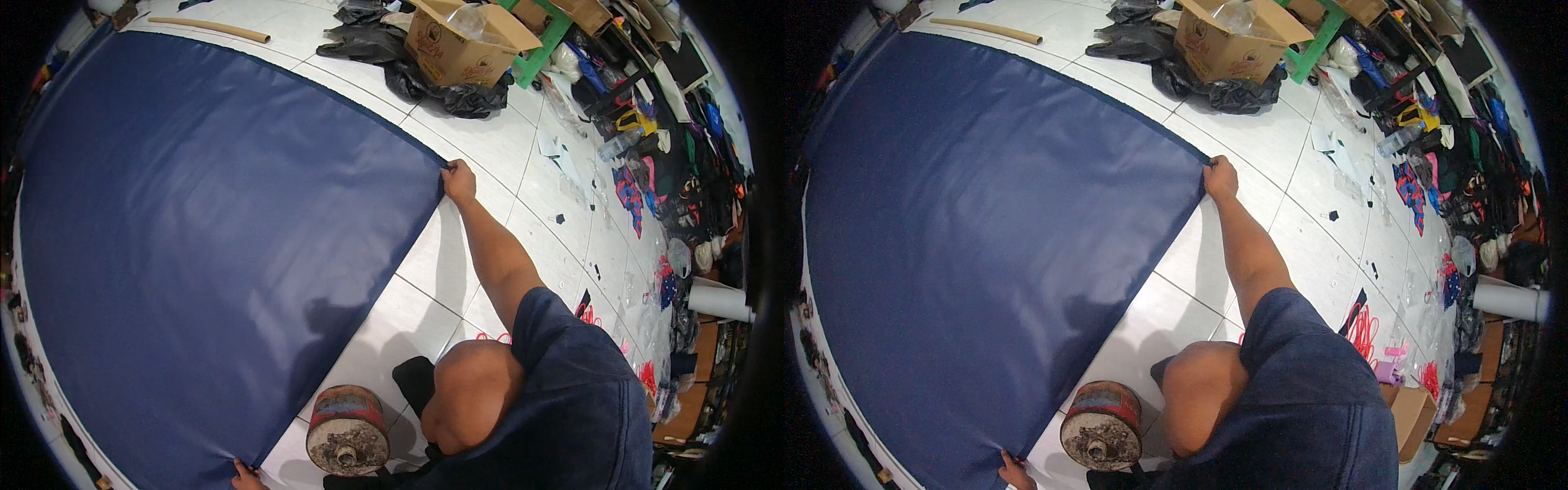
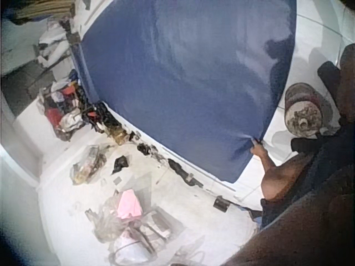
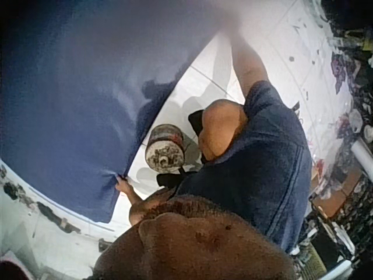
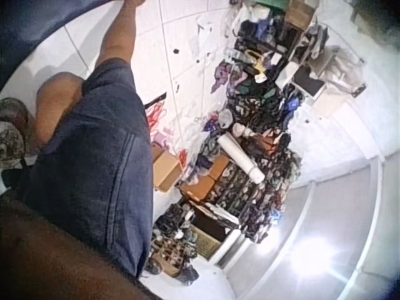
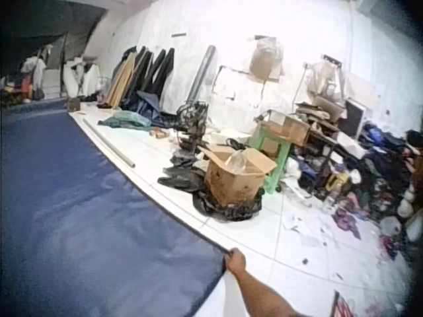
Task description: The person unrolls a blue textile sheet on the floor, weights it down, and cuts along a straight line using shears.
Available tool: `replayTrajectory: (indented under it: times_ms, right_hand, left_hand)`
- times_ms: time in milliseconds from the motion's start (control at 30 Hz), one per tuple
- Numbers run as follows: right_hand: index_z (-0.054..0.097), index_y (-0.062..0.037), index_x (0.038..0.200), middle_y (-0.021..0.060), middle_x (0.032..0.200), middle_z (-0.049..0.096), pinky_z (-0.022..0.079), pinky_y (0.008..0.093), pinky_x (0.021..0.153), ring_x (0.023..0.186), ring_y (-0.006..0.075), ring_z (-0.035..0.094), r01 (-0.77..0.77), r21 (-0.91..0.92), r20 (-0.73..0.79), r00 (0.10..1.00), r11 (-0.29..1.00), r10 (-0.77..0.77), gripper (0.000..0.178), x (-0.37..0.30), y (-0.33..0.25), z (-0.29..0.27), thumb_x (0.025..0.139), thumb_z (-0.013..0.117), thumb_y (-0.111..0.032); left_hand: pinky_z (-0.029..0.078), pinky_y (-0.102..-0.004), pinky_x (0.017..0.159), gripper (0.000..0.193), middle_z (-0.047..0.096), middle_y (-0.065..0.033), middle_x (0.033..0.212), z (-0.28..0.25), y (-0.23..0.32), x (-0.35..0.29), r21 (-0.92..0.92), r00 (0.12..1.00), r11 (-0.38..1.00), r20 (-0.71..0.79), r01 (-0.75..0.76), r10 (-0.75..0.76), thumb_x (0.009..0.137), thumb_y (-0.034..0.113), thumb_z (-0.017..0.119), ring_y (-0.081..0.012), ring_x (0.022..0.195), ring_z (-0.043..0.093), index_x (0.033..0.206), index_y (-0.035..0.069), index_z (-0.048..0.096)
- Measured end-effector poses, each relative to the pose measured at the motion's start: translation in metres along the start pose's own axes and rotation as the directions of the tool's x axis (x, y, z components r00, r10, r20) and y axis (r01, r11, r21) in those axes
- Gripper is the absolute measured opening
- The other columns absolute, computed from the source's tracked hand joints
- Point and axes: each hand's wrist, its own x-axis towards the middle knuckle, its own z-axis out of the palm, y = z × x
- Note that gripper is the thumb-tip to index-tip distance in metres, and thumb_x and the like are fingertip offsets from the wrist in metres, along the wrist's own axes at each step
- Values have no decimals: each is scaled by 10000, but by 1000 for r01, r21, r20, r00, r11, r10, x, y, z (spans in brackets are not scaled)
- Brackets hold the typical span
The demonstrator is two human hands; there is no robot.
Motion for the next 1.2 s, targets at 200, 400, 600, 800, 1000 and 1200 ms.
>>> replayTrajectory:
  times_ms: [200,400,600,800,1000,1200]
  right_hand:
    - [676,-95,1173,155,1077,725,523,397,918,1056,305,679,-57,11,33,998,998,57,387,-1,-7,8,849,730,-299]
    - [736,-125,1127,163,1063,733,529,366,895,1002,283,704,-196,190,152,974,962,168,361,4,6,16,817,775,-306]
    - [722,-75,1089,172,1040,726,528,384,871,1002,293,694,-45,12,148,988,999,43,345,19,13,-4,827,769,-295]
    - [658,-76,1174,160,1152,634,466,480,912,1084,331,593,581,-104,4,812,807,-583,409,-83,-65,-3,842,727,-304]
    - [653,-128,1193,111,1228,600,406,454,987,1171,291,544,853,471,502,-51,224,-863,440,-292,-123,-29,792,774,-260]
    - [677,-130,1196,119,1352,573,404,493,1050,1283,324,515,906,418,458,-156,58,-875,417,-323,-103,-13,808,762,-256]
  left_hand:
    - [381,-305,466,313,620,-92,715,-7,-3,-8,-76,999,996,-16,42,-43,897,180,745,-139,530,481,765,-77,624]
    - [398,-313,470,303,621,-86,706,-4,4,-22,-240,999,970,38,32,-24,881,259,769,-139,555,506,883,-21,653]
    - [414,-245,438,383,513,-15,609,5,-20,-3,-190,982,964,30,187,-185,902,301,748,-110,490,477,687,87,515]
    - [443,-240,463,378,567,-34,637,-10,-9,-8,-141,985,975,10,173,-173,908,315,751,-107,502,516,731,45,555]
    - [469,-240,471,382,577,-37,665,-4,-22,-8,-217,984,959,40,181,-176,915,283,741,-118,555,563,705,7,581]
    - [475,-261,448,409,584,-78,645,2,-10,-10,-218,988,964,14,154,-154,898,295,758,-133,516,563,689,3,562]
